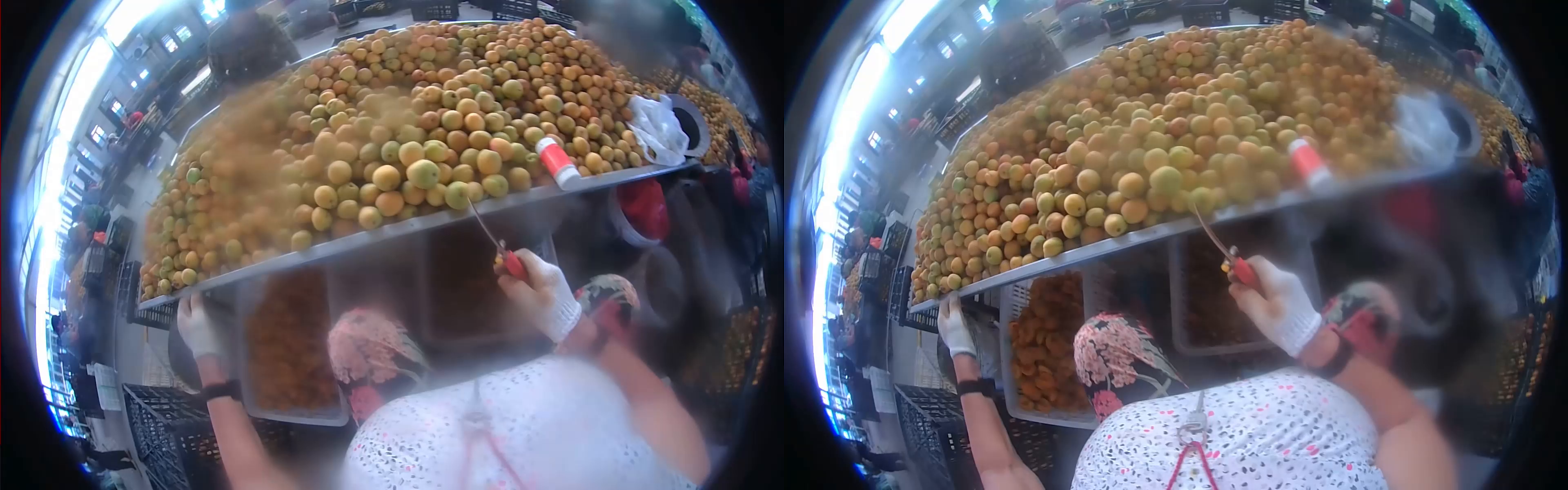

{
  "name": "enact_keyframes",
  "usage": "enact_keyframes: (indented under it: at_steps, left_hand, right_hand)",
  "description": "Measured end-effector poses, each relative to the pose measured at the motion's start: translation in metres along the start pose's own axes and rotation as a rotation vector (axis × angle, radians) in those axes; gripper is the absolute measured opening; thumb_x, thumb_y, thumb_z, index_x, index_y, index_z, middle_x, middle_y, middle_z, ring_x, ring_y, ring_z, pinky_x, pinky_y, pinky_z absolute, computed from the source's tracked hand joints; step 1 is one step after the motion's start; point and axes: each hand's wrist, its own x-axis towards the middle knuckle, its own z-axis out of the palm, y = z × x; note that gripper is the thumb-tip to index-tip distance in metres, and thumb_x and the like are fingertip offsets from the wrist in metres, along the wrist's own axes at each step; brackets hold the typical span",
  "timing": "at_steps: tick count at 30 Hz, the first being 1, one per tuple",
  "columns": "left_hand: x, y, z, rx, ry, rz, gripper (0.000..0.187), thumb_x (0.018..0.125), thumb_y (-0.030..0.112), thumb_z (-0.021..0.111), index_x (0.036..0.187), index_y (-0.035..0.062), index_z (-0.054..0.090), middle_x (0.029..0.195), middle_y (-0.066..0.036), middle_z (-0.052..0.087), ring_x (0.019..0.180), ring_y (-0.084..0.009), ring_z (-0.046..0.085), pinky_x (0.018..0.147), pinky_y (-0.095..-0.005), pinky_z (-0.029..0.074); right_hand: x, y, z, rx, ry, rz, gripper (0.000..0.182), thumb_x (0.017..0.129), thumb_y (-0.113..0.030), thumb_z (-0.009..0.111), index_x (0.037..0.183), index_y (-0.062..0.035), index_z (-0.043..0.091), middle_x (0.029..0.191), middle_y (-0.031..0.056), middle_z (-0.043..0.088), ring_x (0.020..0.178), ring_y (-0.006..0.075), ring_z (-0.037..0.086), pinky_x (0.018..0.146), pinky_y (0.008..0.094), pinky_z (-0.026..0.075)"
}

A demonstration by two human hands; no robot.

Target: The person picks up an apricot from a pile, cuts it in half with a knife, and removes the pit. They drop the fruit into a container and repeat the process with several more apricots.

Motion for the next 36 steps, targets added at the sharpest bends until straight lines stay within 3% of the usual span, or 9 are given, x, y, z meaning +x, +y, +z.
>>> enact_keyframes:
  at_steps: [10, 16, 20, 25, 27, 28, 29, 33, 36]
  left_hand:
    - [0.161, 0.010, 0.222, 0.034, -0.445, 0.316, 0.028, 0.086, 0.016, 0.069, 0.111, 0.0031, 0.068, 0.105, -0.012, 0.069, 0.095, -0.0207, 0.067, 0.086, -0.0313, 0.050]
    - [0.250, -0.058, 0.325, 0.571, -0.391, 1.258, 0.035, 0.087, 0.024, 0.066, 0.115, 0.0021, 0.066, 0.106, -0.015, 0.069, 0.097, -0.0211, 0.067, 0.086, -0.0303, 0.051]
    - [0.301, -0.088, 0.346, 0.759, -0.915, 0.594, 0.035, 0.086, 0.028, 0.064, 0.113, 0.0057, 0.065, 0.091, -0.012, 0.068, 0.078, -0.0209, 0.066, 0.067, -0.0311, 0.053]
    - [0.240, -0.019, 0.306, 0.377, -0.673, -0.142, 0.026, 0.081, 0.023, 0.069, 0.099, 0.0097, 0.057, 0.073, -0.004, 0.057, 0.047, -0.0149, 0.052, 0.038, -0.0319, 0.040]
    - [0.298, -0.120, 0.296, 0.344, -0.749, 0.601, 0.026, 0.080, 0.017, 0.069, 0.101, 0.0100, 0.056, 0.074, -0.004, 0.056, 0.048, -0.0146, 0.051, 0.040, -0.0311, 0.041]
    - [0.288, -0.122, 0.291, 0.302, -0.683, 0.239, 0.025, 0.079, 0.013, 0.067, 0.100, 0.0086, 0.055, 0.076, -0.004, 0.057, 0.054, -0.0156, 0.054, 0.045, -0.0311, 0.044]
    - [0.274, -0.119, 0.285, 0.555, -0.623, 0.265, 0.016, 0.081, 0.015, 0.063, 0.091, 0.0131, 0.075, 0.090, -0.012, 0.072, 0.097, -0.0271, 0.067, 0.097, -0.0464, 0.045]
    - [0.240, -0.101, 0.263, 0.643, -0.595, 0.473, 0.019, 0.080, 0.015, 0.066, 0.095, 0.0085, 0.074, 0.095, -0.015, 0.072, 0.096, -0.0286, 0.067, 0.090, -0.0375, 0.050]
    - [0.198, -0.041, 0.253, 0.385, -0.563, 0.060, 0.042, 0.078, 0.013, 0.066, 0.118, 0.0001, 0.063, 0.106, -0.015, 0.068, 0.097, -0.0216, 0.064, 0.087, -0.0323, 0.050]
  right_hand:
    - [0.053, 0.051, 0.039, -0.155, -0.344, 0.043, 0.025, 0.081, -0.015, 0.071, 0.103, -0.0066, 0.061, 0.074, 0.0207, 0.065, 0.069, 0.0396, 0.066, 0.061, 0.0449, 0.052]
    - [0.077, 0.077, 0.052, -0.308, -0.491, 0.185, 0.026, 0.082, -0.017, 0.071, 0.103, -0.0068, 0.062, 0.074, 0.0206, 0.065, 0.069, 0.0383, 0.066, 0.062, 0.0445, 0.053]
    - [0.083, 0.082, 0.044, -0.233, -0.707, 0.148, 0.022, 0.082, -0.015, 0.070, 0.102, -0.0084, 0.062, 0.073, 0.0160, 0.064, 0.067, 0.0341, 0.066, 0.061, 0.0414, 0.053]
    - [0.081, 0.065, 0.039, -0.278, -0.628, 0.093, 0.020, 0.082, -0.013, 0.070, 0.100, -0.0095, 0.063, 0.074, 0.0132, 0.064, 0.067, 0.0314, 0.066, 0.062, 0.0389, 0.053]
    - [0.074, 0.059, 0.036, -0.303, -0.598, 0.081, 0.020, 0.082, -0.013, 0.070, 0.100, -0.0094, 0.063, 0.074, 0.0134, 0.065, 0.068, 0.0311, 0.066, 0.062, 0.0387, 0.053]
    - [0.071, 0.058, 0.035, -0.235, -0.585, 0.095, 0.020, 0.082, -0.013, 0.070, 0.100, -0.0090, 0.063, 0.075, 0.0140, 0.065, 0.068, 0.0314, 0.067, 0.062, 0.0388, 0.053]
    - [0.066, 0.058, 0.033, -0.168, -0.572, 0.111, 0.021, 0.082, -0.012, 0.070, 0.101, -0.0086, 0.063, 0.075, 0.0146, 0.066, 0.068, 0.0317, 0.067, 0.063, 0.0390, 0.053]
    - [0.049, 0.057, 0.032, -0.217, -0.489, 0.006, 0.021, 0.082, -0.012, 0.070, 0.101, -0.0081, 0.063, 0.077, 0.0156, 0.066, 0.069, 0.0330, 0.067, 0.064, 0.0396, 0.053]
    - [0.042, 0.054, 0.031, -0.237, -0.451, -0.011, 0.022, 0.082, -0.012, 0.071, 0.101, -0.0078, 0.063, 0.077, 0.0162, 0.066, 0.070, 0.0342, 0.067, 0.064, 0.0403, 0.053]
